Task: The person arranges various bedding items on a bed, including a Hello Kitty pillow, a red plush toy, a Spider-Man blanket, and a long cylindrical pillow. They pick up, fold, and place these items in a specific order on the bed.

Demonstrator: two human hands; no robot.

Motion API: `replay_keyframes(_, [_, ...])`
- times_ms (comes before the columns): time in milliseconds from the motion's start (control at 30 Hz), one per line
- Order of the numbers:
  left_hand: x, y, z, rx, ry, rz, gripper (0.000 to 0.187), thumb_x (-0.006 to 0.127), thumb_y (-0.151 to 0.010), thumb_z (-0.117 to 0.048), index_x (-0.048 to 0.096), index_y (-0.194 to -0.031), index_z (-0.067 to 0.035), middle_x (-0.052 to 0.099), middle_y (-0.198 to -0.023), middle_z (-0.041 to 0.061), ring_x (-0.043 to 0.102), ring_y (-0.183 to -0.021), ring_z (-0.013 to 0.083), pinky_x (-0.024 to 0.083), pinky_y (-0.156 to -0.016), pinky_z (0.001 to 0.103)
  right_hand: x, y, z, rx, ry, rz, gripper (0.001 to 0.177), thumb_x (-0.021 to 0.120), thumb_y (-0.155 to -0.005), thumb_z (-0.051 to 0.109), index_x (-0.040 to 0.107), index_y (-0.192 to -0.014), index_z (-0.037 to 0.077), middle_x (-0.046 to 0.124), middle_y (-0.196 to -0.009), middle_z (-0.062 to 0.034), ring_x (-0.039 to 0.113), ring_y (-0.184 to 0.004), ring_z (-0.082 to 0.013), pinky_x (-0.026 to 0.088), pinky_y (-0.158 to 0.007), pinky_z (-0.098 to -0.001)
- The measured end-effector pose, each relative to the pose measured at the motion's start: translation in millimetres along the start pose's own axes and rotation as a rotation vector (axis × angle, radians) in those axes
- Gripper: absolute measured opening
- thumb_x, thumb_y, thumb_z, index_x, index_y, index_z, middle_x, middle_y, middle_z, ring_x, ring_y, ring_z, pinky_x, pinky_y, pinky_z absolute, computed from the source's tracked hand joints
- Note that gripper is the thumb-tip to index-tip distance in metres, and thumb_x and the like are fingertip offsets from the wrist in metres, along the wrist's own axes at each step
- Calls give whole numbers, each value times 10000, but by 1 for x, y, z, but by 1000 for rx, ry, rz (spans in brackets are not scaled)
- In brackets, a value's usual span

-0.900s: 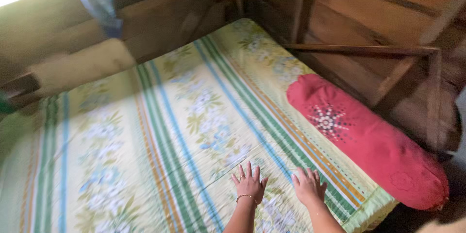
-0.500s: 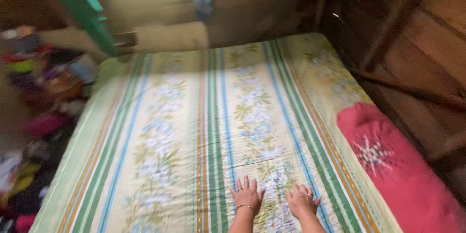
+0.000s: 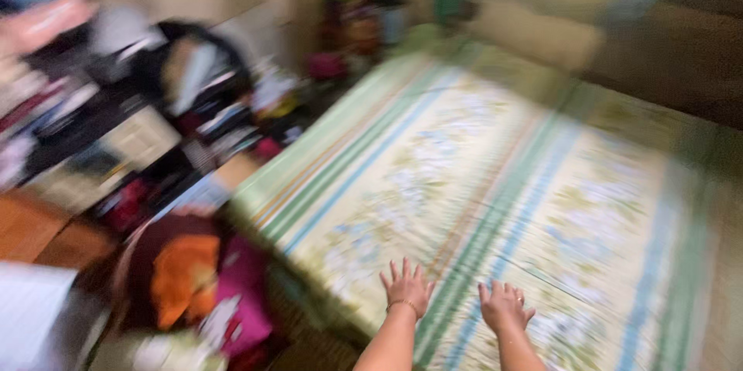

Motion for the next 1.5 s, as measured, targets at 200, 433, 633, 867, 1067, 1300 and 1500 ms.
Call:
replay_keyframes(200, [-32,19,139,-248,100,-95,645,442,-1029,-533,332,-1588,-230,85,-1727,72,34,-1571,407,61,-1225,661,33,17,160,-338,30,25,623,429,-981,617,509,-1488,263,412,-1608,-48,274,-1515,-354,206,-1128,-761])
replay_keyframes(433, [-35,81,299,-476,210,-201,651,433,-1031,-548,338,-1586,-221,106,-1716,86,46,-1567,404,58,-1224,665,103,92,320,-588,132,55,603,433,-973,606,550,-1468,282,447,-1606,-41,314,-1538,-302,245,-1161,-714])
replay_keyframes(633, [-17,137,403,-618,268,-223,666,423,-1030,-566,333,-1588,-216,113,-1709,92,66,-1560,413,80,-1220,666,147,174,412,-753,195,107,606,429,-979,615,540,-1463,269,428,-1602,-59,288,-1528,-322,210,-1149,-723])
replay_keyframes(867, [-8,200,468,-747,331,-233,640,409,-1043,-554,346,-1580,-210,109,-1712,103,55,-1565,429,73,-1215,677,184,252,471,-834,258,174,606,413,-986,614,513,-1482,281,396,-1630,-44,263,-1552,-296,214,-1186,-685])
replay_keyframes(1067, [8,229,489,-857,405,-162,655,371,-1052,-563,291,-1604,-219,74,-1718,105,55,-1559,429,82,-1223,657,218,270,492,-927,368,221,593,360,-1003,606,477,-1504,312,323,-1662,-24,205,-1564,-279,180,-1203,-681])
replay_keyframes(1300, [33,228,483,-976,512,-130,688,340,-1047,-578,226,-1628,-227,71,-1716,79,54,-1566,401,98,-1238,637,242,285,501,-1021,495,306,623,367,-999,624,447,-1515,284,315,-1666,0,208,-1571,-244,207,-1203,-670])
replay_keyframes(1500, [46,197,476,-1031,648,-165,675,328,-1065,-559,234,-1642,-222,72,-1731,94,52,-1583,399,97,-1251,647,264,286,514,-1079,477,334,574,379,-1002,605,476,-1488,316,356,-1637,4,241,-1550,-241,199,-1202,-679])
Point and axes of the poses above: each hand's wrist, its own y-axis away from the middle knuckle, its own x-axis out of the palm, z = x × y, the point moved 4 cm from there along -y, towards the middle knuckle
